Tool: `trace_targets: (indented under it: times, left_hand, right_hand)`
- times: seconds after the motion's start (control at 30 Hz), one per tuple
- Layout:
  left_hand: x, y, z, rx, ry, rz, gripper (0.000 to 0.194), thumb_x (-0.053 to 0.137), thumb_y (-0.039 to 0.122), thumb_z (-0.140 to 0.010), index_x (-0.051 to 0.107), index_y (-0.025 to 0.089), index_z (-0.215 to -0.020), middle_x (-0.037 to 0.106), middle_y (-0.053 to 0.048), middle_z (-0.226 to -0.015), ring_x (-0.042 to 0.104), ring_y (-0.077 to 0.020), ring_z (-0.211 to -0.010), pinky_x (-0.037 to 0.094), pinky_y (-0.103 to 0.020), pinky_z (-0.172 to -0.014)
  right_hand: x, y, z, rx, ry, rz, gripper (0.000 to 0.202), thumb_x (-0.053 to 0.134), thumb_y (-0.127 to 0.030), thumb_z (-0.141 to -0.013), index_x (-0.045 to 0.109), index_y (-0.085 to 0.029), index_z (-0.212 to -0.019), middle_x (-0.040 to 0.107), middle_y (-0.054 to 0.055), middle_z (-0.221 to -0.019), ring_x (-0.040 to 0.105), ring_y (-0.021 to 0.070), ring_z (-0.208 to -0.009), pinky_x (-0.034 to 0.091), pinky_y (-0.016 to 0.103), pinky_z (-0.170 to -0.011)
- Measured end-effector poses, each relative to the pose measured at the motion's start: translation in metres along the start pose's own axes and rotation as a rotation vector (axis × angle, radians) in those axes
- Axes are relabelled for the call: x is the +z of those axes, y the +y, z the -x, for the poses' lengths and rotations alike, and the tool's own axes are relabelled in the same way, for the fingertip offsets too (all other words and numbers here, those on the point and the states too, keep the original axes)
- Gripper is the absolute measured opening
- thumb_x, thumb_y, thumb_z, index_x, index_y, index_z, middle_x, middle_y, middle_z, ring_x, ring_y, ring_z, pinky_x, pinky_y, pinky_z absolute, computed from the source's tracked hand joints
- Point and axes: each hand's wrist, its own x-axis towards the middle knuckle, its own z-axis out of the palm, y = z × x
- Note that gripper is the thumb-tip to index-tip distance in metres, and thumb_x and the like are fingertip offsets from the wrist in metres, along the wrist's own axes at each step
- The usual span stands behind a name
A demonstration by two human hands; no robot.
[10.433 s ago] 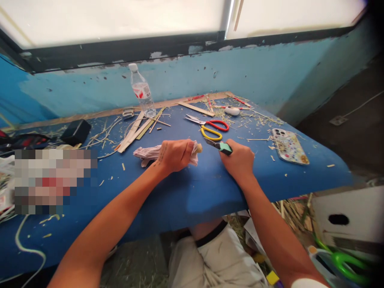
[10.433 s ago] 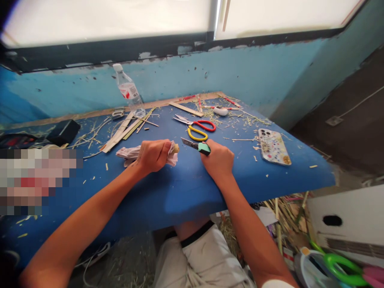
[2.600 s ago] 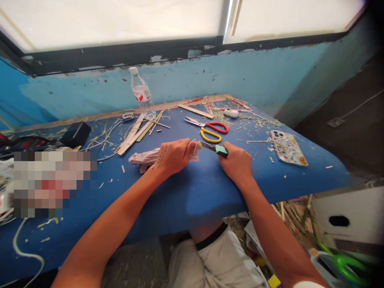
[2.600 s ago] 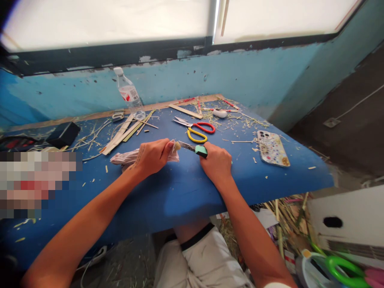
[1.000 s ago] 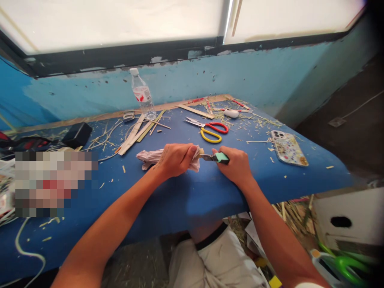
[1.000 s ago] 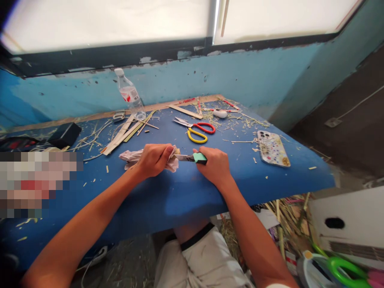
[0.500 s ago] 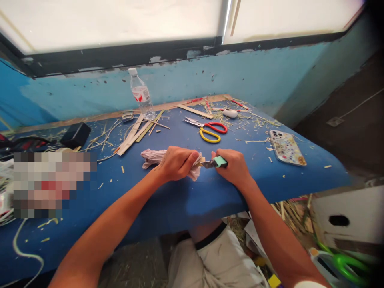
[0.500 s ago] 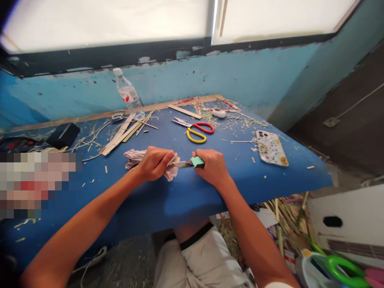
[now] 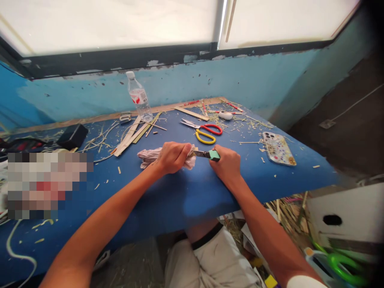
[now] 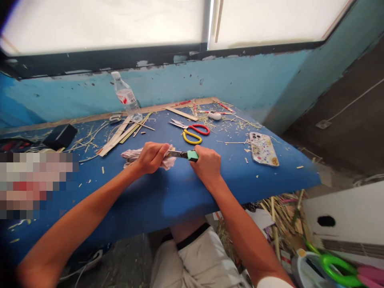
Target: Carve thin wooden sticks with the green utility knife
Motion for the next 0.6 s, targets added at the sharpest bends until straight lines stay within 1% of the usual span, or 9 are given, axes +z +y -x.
trace_targets:
  times: [0.13, 0.2, 0.3, 0.33, 0.37, 0.4, 0.47, 0.6]
  left_hand:
    - [0.0, 0.0, 0.001, -0.021, 0.019, -0.045, 0.057, 0.022, 0.046, -0.107, 0.045, 0.021, -0.06, 0.054, -0.003, -0.054, 0.042, -0.0132, -0.049, 0.023, -0.034, -0.059]
    - [-0.003, -0.002, 0.004, -0.02, 0.05, -0.027, 0.059, 0.021, 0.048, -0.107, 0.044, 0.022, -0.06, 0.053, -0.003, -0.054, 0.041, -0.013, -0.048, 0.024, -0.034, -0.058]
    - [-0.011, -0.009, 0.01, -0.035, 0.165, 0.053, 0.061, 0.018, 0.049, -0.107, 0.042, 0.022, -0.058, 0.051, -0.003, -0.052, 0.041, -0.0129, -0.049, 0.029, -0.033, -0.058]
    - [-0.014, -0.012, 0.012, -0.054, 0.213, 0.075, 0.061, 0.018, 0.049, -0.108, 0.041, 0.023, -0.058, 0.049, -0.002, -0.051, 0.041, -0.0127, -0.048, 0.029, -0.032, -0.058]
    - [-0.016, -0.016, 0.013, -0.074, 0.257, 0.083, 0.061, 0.019, 0.049, -0.108, 0.04, 0.023, -0.057, 0.047, -0.002, -0.049, 0.04, -0.0124, -0.047, 0.029, -0.032, -0.057]
    - [-0.017, -0.018, 0.014, -0.087, 0.293, 0.075, 0.06, 0.021, 0.048, -0.108, 0.04, 0.023, -0.056, 0.045, -0.001, -0.048, 0.039, -0.012, -0.046, 0.028, -0.032, -0.057]
    - [-0.016, -0.022, 0.013, -0.079, 0.32, 0.027, 0.059, 0.024, 0.045, -0.108, 0.039, 0.022, -0.056, 0.044, 0.0, -0.048, 0.038, -0.0114, -0.045, 0.026, -0.032, -0.056]
    - [-0.006, -0.019, 0.012, 0.014, 0.262, -0.074, 0.054, 0.03, 0.038, -0.108, 0.043, 0.02, -0.058, 0.05, 0.0, -0.051, 0.04, -0.0111, -0.047, 0.024, -0.032, -0.056]
  right_hand:
    - [-0.001, 0.001, 0.0, -0.004, 0.0, 0.014, 0.013, 0.055, -0.025, -0.086, 0.066, -0.021, -0.08, 0.072, 0.008, -0.079, 0.057, 0.0196, -0.068, 0.022, 0.032, -0.063]
    - [-0.002, 0.004, -0.003, 0.036, -0.003, 0.031, 0.012, 0.056, -0.025, -0.086, 0.067, -0.021, -0.082, 0.072, 0.008, -0.078, 0.056, 0.0194, -0.068, 0.021, 0.032, -0.062]
    - [-0.003, 0.01, -0.009, 0.192, 0.001, 0.083, 0.017, 0.056, -0.031, -0.091, 0.069, -0.021, -0.084, 0.07, 0.009, -0.075, 0.054, 0.0187, -0.062, 0.017, 0.032, -0.061]
    - [-0.003, 0.012, -0.01, 0.222, 0.008, 0.092, 0.019, 0.056, -0.032, -0.091, 0.069, -0.021, -0.084, 0.07, 0.009, -0.073, 0.053, 0.0185, -0.061, 0.017, 0.032, -0.061]
    - [-0.002, 0.013, -0.01, 0.221, 0.017, 0.089, 0.019, 0.056, -0.033, -0.091, 0.069, -0.021, -0.084, 0.069, 0.009, -0.073, 0.053, 0.0183, -0.06, 0.016, 0.032, -0.061]
    - [-0.001, 0.014, -0.01, 0.19, 0.028, 0.072, 0.017, 0.057, -0.032, -0.09, 0.068, -0.021, -0.083, 0.069, 0.008, -0.073, 0.053, 0.0183, -0.061, 0.017, 0.032, -0.061]
    - [0.002, 0.015, -0.007, 0.069, 0.057, 0.008, 0.015, 0.057, -0.031, -0.089, 0.066, -0.022, -0.081, 0.069, 0.006, -0.073, 0.054, 0.0183, -0.063, 0.019, 0.032, -0.061]
    - [0.007, 0.015, -0.002, -0.157, 0.09, -0.129, 0.023, 0.052, -0.032, -0.094, 0.061, -0.021, -0.076, 0.067, 0.006, -0.07, 0.055, 0.0186, -0.064, 0.024, 0.031, -0.063]
